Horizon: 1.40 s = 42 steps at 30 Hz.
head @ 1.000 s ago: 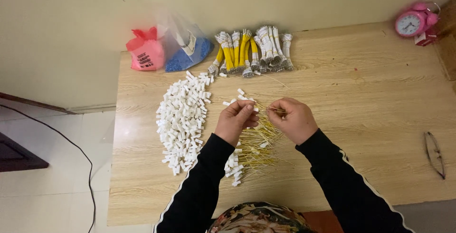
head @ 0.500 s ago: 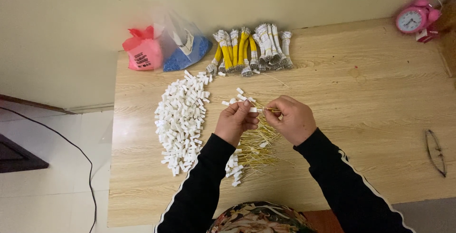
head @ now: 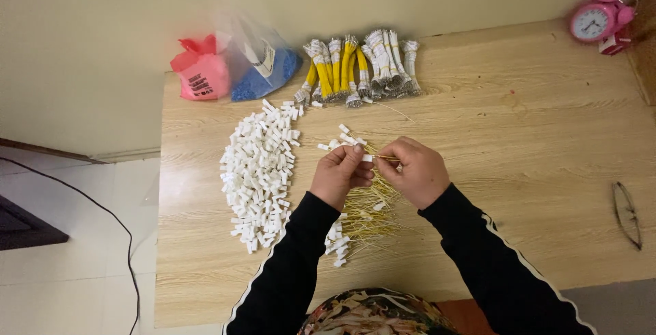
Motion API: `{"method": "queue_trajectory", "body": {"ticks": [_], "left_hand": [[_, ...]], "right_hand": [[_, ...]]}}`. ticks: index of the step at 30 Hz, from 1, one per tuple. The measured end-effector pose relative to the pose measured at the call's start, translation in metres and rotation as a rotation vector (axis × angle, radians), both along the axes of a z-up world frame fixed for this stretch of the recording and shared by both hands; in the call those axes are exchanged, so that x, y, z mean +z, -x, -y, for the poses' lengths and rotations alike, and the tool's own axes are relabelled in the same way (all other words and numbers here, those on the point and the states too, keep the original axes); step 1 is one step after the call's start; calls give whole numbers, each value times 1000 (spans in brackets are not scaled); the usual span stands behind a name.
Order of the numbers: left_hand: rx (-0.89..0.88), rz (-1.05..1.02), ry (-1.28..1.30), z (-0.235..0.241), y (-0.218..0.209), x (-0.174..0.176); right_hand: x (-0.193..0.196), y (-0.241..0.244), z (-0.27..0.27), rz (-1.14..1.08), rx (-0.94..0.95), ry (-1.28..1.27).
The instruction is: The person sits at a table and repeatedly picks up small white plastic pieces and thin yellow sticks, inserting the sticks into the plastic pieces. The assembled items are placed on the table next to a pile of completed units.
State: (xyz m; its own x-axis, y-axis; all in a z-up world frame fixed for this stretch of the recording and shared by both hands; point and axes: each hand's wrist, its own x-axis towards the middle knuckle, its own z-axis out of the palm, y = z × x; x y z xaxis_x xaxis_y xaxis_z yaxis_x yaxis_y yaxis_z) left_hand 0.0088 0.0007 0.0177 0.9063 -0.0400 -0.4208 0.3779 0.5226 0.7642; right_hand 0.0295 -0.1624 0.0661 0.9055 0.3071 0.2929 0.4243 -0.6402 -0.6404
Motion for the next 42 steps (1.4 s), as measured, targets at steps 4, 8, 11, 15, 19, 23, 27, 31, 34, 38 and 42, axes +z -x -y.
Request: {"method": "queue_trajectory", "body": {"ticks": [4, 8, 11, 15, 19, 23, 27, 31, 34, 38, 42], "left_hand": [[-2, -2, -9, -3, -1, 0], [13, -22, 24, -7, -2, -5], [16, -28, 38, -4, -3, -10], [9, -31, 28, -1, -4, -14], [10, -44, 28, -1, -7, -19], [-22, -45, -133, -11, -18, -49], [-385, -23, -979, -35, -19, -28], [-319, 140, -1285, -35, -20, -82], [-340, 72, -1251, -36, -20, -67], [-130, 156, -1325, -48, -25, -84], [-68, 106, -1218, -41, -34, -64]], "right_hand": [[9, 1, -2, -117, 68, -140], [2, 0, -1, -244, 88, -206], [-7, -1, 2, -263, 58, -190], [-16, -6, -1, -169, 71, -105], [-24, -10, -2, -165, 91, -73], [-23, -17, -5, -420, 67, -144], [-31, -61, 5, -611, -200, -332], [-153, -147, 37, -521, -184, 114], [-183, -169, 33, -675, -274, 478], [-155, -171, 24, -820, -263, 428], [-111, -158, 18, -777, -99, 417]]}}
